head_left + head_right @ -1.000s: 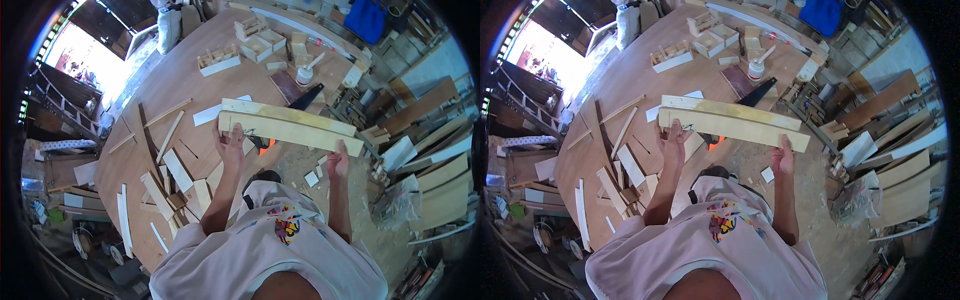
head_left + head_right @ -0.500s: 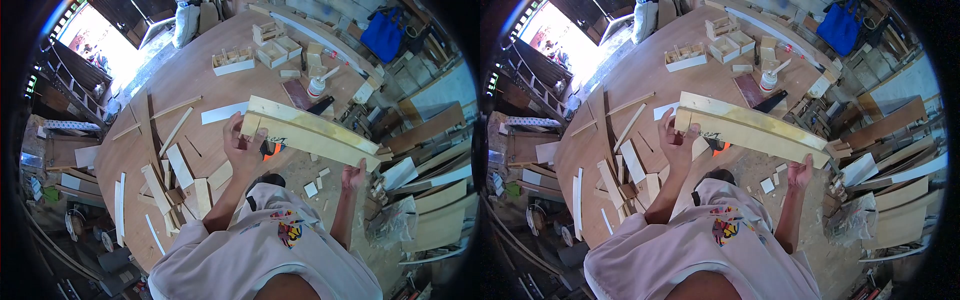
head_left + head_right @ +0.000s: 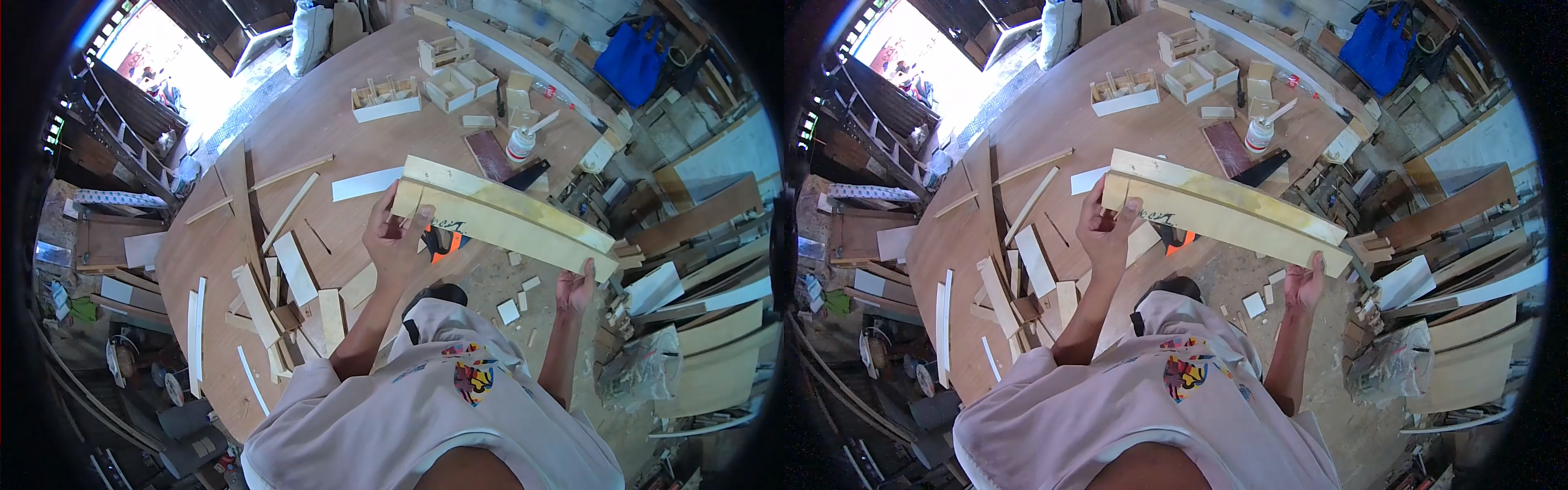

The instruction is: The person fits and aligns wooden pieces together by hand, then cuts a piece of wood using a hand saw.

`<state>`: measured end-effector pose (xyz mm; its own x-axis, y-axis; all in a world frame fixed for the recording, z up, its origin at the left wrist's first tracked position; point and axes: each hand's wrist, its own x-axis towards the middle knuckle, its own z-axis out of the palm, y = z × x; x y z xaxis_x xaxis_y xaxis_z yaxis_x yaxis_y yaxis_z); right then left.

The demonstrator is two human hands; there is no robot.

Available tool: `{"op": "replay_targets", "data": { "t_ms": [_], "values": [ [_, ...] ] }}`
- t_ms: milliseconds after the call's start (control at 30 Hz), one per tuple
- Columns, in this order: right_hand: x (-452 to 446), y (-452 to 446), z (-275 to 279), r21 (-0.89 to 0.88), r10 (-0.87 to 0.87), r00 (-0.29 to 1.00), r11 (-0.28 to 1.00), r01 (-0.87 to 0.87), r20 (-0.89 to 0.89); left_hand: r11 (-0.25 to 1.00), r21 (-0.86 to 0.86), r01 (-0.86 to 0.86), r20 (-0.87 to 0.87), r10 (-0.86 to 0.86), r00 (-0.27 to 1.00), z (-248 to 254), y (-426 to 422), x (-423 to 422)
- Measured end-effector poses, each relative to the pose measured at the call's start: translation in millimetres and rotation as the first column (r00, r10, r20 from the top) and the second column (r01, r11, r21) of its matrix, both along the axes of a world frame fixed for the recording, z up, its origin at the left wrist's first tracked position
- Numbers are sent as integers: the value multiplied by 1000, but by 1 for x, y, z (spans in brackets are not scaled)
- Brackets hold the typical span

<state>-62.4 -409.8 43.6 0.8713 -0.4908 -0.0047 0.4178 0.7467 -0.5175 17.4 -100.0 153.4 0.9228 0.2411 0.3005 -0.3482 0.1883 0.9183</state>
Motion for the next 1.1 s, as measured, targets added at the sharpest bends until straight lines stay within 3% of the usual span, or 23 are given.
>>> {"op": "replay_targets", "data": {
  "t_ms": [367, 433, 567, 733, 1100],
  "values": [
    [1, 2, 1, 27, -21, 984, 999, 26, -176, 999, -38, 16, -30, -17, 999, -9, -5, 4],
    [2, 0, 1, 24, 26, 949, 1000, -20, -313, 999, -48, 15, -46, -18, 999, -10, -6, 5],
    [6, 8, 6, 37, 39, 949, 999, -29, -312, 1000, 16, 10, -132, -7, 991, -14, -5, 7],
    [6, 12, 11, 34, 89, 897, 996, -82, -432, 999, 53, 11, -180, -1, 984, -18, -4, 8],
    [3, 13, 8, 35, 81, 913, 997, -73, -400, 1000, 10, 29, -189, -27, 982, -27, -2, 9]
  ]
}}
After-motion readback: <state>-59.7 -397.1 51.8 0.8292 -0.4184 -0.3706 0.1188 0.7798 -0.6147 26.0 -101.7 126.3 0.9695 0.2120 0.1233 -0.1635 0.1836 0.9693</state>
